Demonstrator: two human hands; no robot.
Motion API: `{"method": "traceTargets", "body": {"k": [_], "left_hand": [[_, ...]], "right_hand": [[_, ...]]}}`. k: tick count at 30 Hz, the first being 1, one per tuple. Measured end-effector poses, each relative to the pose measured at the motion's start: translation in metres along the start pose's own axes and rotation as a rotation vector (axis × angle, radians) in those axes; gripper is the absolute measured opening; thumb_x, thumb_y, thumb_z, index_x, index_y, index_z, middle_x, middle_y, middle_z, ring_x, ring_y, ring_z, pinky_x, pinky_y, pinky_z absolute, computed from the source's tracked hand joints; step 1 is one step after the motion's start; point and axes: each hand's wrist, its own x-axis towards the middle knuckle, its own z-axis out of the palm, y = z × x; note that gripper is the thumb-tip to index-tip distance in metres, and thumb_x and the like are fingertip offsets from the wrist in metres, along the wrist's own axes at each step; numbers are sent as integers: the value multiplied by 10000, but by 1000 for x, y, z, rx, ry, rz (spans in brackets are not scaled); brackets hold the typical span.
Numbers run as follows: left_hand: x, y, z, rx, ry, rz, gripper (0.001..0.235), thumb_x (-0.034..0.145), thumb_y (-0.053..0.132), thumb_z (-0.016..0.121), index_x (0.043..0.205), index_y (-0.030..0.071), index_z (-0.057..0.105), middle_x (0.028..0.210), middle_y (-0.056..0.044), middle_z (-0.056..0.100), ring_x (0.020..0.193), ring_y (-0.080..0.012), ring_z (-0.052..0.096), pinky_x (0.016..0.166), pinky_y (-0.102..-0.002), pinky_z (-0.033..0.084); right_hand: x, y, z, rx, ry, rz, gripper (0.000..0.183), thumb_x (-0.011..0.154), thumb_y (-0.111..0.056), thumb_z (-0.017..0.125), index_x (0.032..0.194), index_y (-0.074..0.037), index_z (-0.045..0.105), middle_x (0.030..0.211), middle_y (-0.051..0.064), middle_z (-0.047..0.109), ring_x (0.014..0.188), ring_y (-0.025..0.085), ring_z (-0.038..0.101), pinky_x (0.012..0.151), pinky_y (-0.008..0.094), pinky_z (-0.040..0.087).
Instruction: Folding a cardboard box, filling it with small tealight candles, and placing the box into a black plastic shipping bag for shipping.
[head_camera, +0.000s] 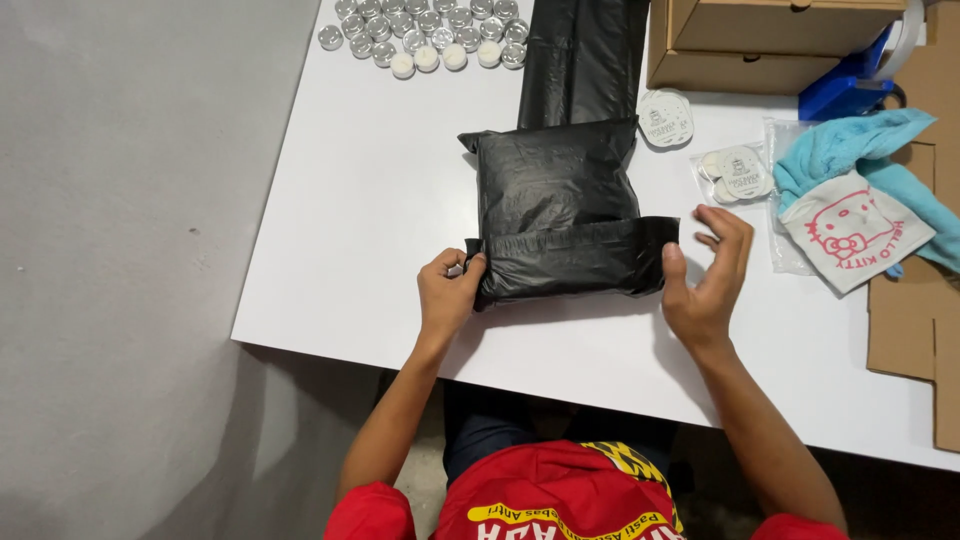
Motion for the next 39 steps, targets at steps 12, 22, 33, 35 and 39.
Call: {"method": "traceTargets", "body": {"k": [12, 22, 33, 35, 39], "left_hand": [[-40, 58, -9, 479, 265, 935, 394, 937, 251, 704, 1271, 53, 636, 1272, -176, 615, 1213, -404, 605, 991, -499, 479], [-42, 43, 10, 830, 47, 1170, 481, 957, 503, 622, 1325, 200, 680, 1305, -98, 683, 1250, -326, 621, 1055, -453, 438], [-30, 44, -2, 666, -52, 1132, 338, 913, 403, 740, 1127, 142, 733, 1299, -51, 701, 1233, -271, 630, 1050, -422, 374], [-28, 43, -1, 657, -55, 1131, 352, 913, 410, 734, 1138, 140, 730, 1300, -51, 701, 1243, -278, 628, 1037, -424, 390], [-28, 39, 0, 636, -52, 1121, 348, 918, 387, 731, 1155, 133, 726, 1304, -62, 698, 1254, -286, 620, 1021, -414, 401]], "right_hand": [[-21, -20, 40, -486, -270, -626, 427, 1046, -388, 478, 1411, -251, 653, 1420, 4, 660, 1332, 271, 593, 1123, 412, 433], [41, 28, -17, 189, 11, 89, 135, 1027, -61, 632, 1009, -28, 761, 940, 141, 772, 839, 267, 743, 807, 382, 583], [194, 289, -108, -400, 226, 477, 176, 912, -175, 649, 912, -210, 821, 923, -33, 772, 861, 173, 704, 733, 336, 568], [204, 287, -107, -356, 158, 597, 182, 890, -192, 653, 937, -207, 828, 1017, -24, 786, 962, 192, 717, 802, 337, 577], [216, 279, -100, -256, 170, 733, 153, 934, -281, 780, 801, -204, 778, 895, -68, 745, 856, 98, 684, 743, 287, 546]]}}
